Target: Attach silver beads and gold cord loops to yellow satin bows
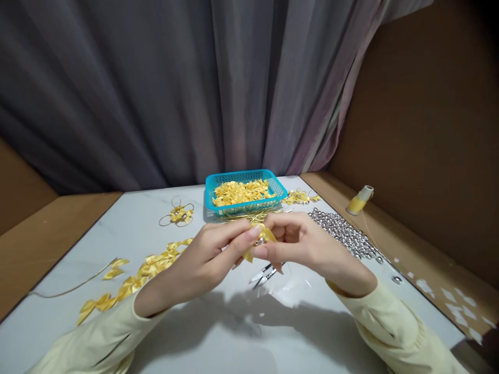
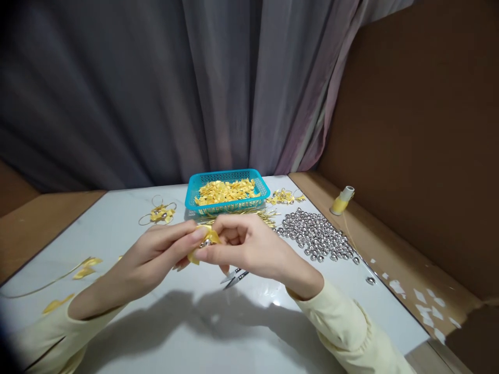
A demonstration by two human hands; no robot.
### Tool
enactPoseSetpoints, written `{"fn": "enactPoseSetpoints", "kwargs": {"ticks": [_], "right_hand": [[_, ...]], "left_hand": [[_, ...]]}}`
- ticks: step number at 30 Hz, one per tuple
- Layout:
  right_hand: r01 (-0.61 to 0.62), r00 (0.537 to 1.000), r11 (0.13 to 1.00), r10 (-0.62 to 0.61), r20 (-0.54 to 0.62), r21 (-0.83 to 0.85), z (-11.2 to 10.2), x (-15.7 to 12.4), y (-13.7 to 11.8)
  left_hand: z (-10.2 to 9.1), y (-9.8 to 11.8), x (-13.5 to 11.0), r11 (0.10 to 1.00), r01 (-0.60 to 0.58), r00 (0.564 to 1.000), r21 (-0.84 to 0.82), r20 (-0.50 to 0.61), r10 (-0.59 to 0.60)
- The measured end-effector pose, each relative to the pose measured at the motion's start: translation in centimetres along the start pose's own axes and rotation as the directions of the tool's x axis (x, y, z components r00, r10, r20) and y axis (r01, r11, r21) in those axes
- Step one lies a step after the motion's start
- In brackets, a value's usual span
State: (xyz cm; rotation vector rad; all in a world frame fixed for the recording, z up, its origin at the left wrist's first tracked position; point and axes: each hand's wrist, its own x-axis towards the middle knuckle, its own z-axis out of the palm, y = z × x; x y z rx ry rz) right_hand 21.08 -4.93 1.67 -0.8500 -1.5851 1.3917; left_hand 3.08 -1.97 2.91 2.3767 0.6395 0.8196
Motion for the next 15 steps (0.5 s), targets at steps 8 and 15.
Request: {"fn": "enactPoseSetpoints", "kwargs": {"ticks": [8, 15], "right_hand": [[-0.032, 0.999, 0.997, 0.03, -0.024, -0.073, -0.34, 0.48, 0.34], [-0.019, 0.999, 0.993, 0.025, 0.047, -0.114, -0.89, 0.3, 0.21]], "left_hand": [[0.38, -0.58, 0.25, 0.986, 0.155, 0.988, -0.06, 0.009, -0.154], [0.56, -0.91, 0.35, 0.981, 0.148, 0.985, -0.125, -0.075, -0.158]]}}
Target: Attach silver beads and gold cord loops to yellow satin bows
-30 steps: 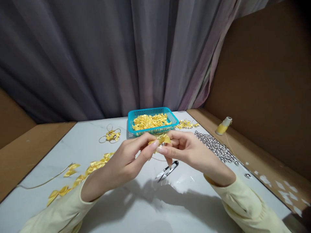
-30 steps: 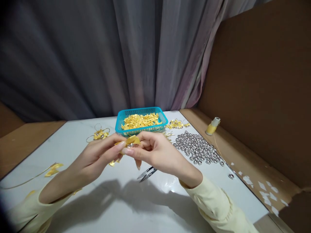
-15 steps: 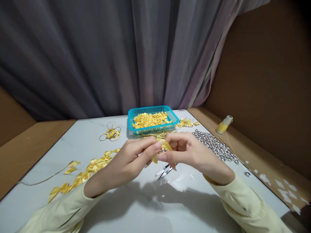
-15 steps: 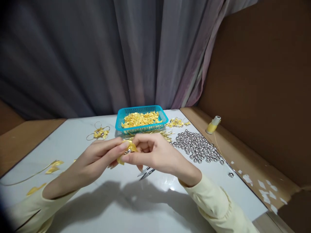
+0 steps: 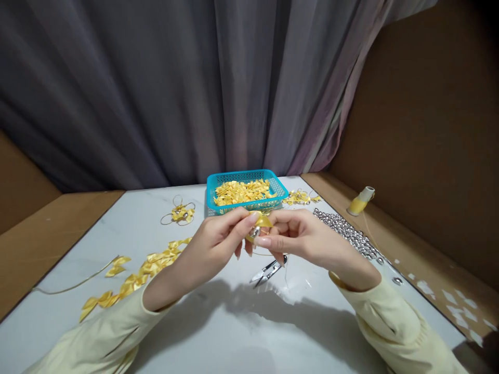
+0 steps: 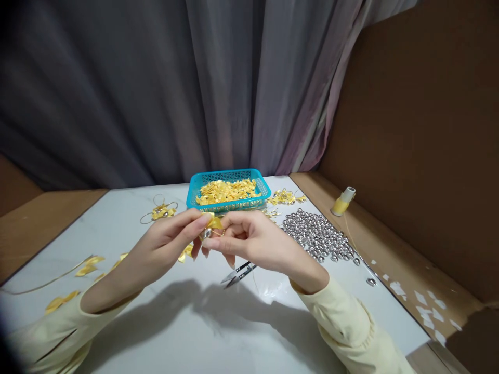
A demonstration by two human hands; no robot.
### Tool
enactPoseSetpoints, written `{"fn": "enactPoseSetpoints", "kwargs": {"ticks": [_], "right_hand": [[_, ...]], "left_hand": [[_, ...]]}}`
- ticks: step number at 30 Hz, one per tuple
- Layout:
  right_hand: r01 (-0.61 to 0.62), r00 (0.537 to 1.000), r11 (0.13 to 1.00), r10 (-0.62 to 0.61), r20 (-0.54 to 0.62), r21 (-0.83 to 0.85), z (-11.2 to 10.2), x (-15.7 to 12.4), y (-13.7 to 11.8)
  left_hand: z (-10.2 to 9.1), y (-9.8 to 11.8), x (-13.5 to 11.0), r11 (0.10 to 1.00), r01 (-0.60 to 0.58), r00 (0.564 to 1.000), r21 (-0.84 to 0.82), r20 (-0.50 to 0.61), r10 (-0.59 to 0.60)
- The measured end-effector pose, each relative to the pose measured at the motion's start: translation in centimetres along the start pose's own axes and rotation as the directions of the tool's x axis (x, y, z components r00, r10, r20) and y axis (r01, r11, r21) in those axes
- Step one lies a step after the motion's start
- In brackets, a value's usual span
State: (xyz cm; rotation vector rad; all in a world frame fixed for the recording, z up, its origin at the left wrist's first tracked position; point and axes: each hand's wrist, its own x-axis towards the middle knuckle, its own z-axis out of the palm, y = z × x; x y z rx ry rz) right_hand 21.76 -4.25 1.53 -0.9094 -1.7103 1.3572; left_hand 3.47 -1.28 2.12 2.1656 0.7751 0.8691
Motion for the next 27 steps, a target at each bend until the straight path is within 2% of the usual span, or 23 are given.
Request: {"fn": "enactPoseSetpoints", "kwargs": {"ticks": [5, 8, 13, 17, 20, 22, 25, 27], "right_hand": [[0.074, 0.996, 0.996, -0.076, -0.038, -0.049, -0.2, 0.0, -0.1], [0.097, 0.992, 0.993, -0.102, -0.075, -0.071, -0.2, 0.2, 0.1], [0.099, 0.993, 0.989, -0.106, -0.055, -0.109, -0.2, 0.4, 0.7], [0.071, 0.992, 0.989, -0.084, -0.096, -0.126, -0.4, 0.4, 1.0], [0.093, 0.984, 0.981, -0.118, -0.137, -0.172, -0.7, 0.3, 0.7], [0.112, 0.988, 0.977, -0.129, -0.082, -0.183, -1.0, 0.0, 0.3], [0.082, 0.99, 0.988, -0.066, 0.126, -0.13, -1.5, -0.4, -0.4], [0.058, 0.984, 0.99, -0.034, 0.177, -0.129, -1.5, -0.6, -0.7]], "left_hand": [[-0.1, 0.6, -0.2, 0.999, 0.018, 1.0, -0.049, -0.025, -0.02], [-0.1, 1.0, -0.3, 0.995, 0.058, 0.998, -0.083, 0.02, -0.056], [0.0, 1.1, -0.3, 0.98, 0.141, 0.987, -0.141, 0.093, -0.129], [-0.9, 1.5, -0.6, 0.972, 0.172, 0.985, -0.163, 0.063, -0.163], [-2.0, 2.1, -0.9, 0.975, 0.17, 0.985, -0.139, 0.046, -0.166], [-2.5, 2.3, -1.0, 0.985, 0.153, 0.984, -0.077, 0.103, -0.145], [-2.5, 2.1, -0.9, 0.992, 0.124, 0.959, 0.033, 0.254, -0.128], [-2.2, 1.8, -0.8, 0.99, 0.123, 0.943, 0.069, 0.303, -0.139]]}}
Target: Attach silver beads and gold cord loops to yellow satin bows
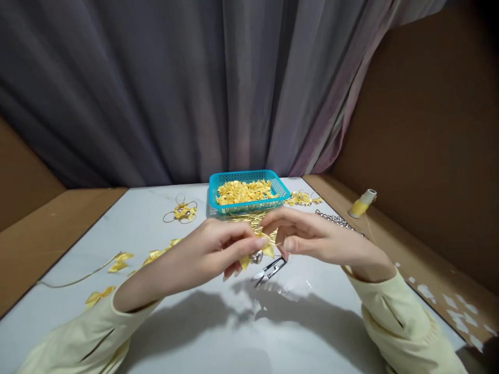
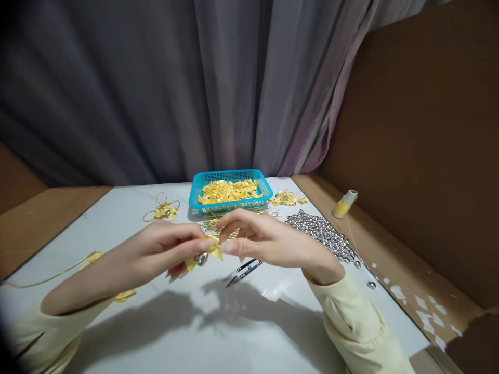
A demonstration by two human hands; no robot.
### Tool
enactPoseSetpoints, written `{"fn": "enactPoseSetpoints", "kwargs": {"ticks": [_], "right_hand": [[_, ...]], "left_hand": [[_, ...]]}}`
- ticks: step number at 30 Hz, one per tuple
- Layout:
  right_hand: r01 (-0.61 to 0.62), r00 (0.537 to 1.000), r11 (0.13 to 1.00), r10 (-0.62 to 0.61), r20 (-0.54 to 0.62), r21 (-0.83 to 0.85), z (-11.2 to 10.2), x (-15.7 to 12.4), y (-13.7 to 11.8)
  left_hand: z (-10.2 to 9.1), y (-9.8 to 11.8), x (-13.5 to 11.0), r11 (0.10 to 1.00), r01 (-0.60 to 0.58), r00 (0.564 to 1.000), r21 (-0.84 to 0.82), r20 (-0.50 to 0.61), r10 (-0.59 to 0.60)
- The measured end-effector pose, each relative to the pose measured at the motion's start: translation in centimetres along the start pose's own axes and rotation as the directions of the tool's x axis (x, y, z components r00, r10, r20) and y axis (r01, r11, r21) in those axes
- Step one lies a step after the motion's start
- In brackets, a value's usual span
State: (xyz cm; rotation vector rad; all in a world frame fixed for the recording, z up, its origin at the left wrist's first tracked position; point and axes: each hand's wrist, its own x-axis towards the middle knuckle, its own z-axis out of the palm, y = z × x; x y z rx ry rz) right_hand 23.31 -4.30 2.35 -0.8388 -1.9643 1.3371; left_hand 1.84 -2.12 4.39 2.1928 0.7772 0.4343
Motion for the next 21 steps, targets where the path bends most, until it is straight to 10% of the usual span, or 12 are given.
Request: {"fn": "enactPoseSetpoints", "kwargs": {"ticks": [9, 21], "right_hand": [[0.031, 0.998, 0.998, -0.029, -0.054, 0.048, 2.0, 0.6, 0.4], [0.068, 0.968, 0.995, -0.084, -0.237, -0.077, 2.6, 0.0, -0.7]], "left_hand": [[0.2, -0.5, 0.6, 0.954, 0.174, 0.984, -0.243, 0.081, -0.158], [0.1, -0.3, 0.7, 0.94, 0.106, 0.992, -0.323, -0.027, -0.121]]}}
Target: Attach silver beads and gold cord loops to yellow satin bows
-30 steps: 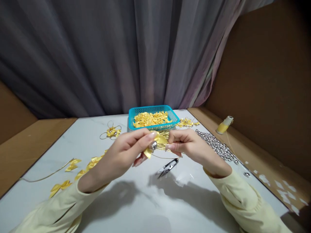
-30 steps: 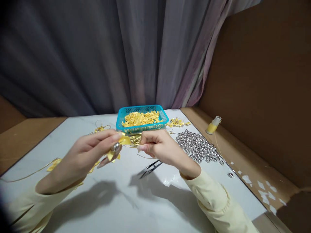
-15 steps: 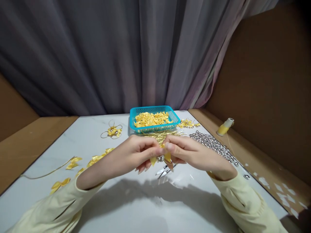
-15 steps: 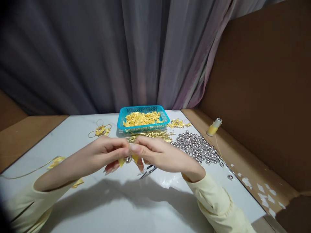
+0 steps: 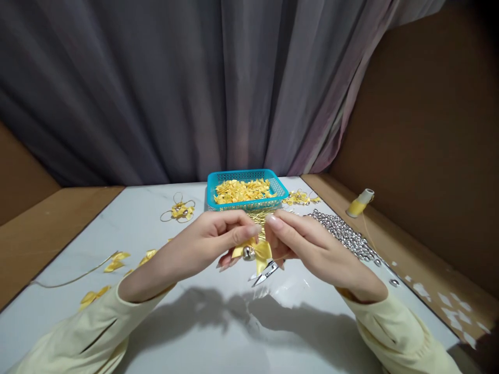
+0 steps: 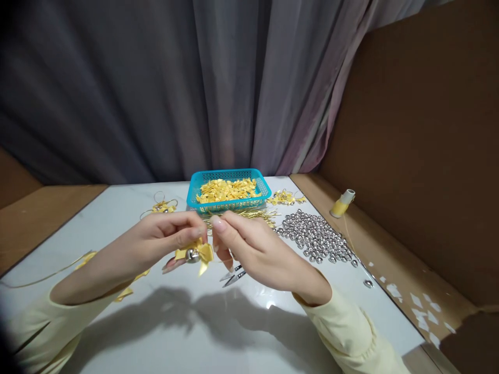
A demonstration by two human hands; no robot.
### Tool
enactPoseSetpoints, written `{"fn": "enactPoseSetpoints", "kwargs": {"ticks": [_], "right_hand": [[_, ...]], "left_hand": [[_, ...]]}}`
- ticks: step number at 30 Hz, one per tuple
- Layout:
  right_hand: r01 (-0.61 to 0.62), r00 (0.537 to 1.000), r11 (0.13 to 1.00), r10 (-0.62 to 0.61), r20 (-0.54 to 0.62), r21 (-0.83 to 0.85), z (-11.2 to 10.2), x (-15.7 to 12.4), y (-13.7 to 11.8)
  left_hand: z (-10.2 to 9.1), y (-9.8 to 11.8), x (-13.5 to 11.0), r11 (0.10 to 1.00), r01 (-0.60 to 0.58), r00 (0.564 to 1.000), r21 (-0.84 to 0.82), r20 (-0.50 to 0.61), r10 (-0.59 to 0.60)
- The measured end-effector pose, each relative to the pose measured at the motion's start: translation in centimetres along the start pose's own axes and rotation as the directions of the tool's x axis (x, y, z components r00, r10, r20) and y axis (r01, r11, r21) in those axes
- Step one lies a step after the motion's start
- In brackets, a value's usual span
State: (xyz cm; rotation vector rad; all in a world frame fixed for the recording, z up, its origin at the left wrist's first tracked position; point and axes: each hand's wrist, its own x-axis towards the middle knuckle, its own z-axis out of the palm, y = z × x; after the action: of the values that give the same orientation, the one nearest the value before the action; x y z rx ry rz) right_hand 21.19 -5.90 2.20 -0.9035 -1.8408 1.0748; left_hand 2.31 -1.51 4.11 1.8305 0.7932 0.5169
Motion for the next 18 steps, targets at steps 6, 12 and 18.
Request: {"fn": "enactPoseSetpoints", "kwargs": {"ticks": [6, 12, 18], "right_hand": [[0.022, 0.996, 0.98, -0.003, 0.095, -0.199, 0.14, -0.01, -0.35], [0.033, 0.999, 0.979, -0.029, 0.019, -0.202, 0.02, -0.15, -0.25], [0.091, 0.981, 0.931, -0.145, -0.129, -0.352, 0.07, -0.22, -0.33]], "left_hand": [[0.4, 0.2, -0.44, 0.996, -0.058, 0.991, 0.063, -0.115, 0.065], [0.69, 0.23, -0.55, 0.994, -0.083, 0.976, 0.067, -0.196, 0.095], [0.19, 0.1, -1.0, 0.981, 0.099, 0.988, 0.17, -0.136, -0.076]]}}
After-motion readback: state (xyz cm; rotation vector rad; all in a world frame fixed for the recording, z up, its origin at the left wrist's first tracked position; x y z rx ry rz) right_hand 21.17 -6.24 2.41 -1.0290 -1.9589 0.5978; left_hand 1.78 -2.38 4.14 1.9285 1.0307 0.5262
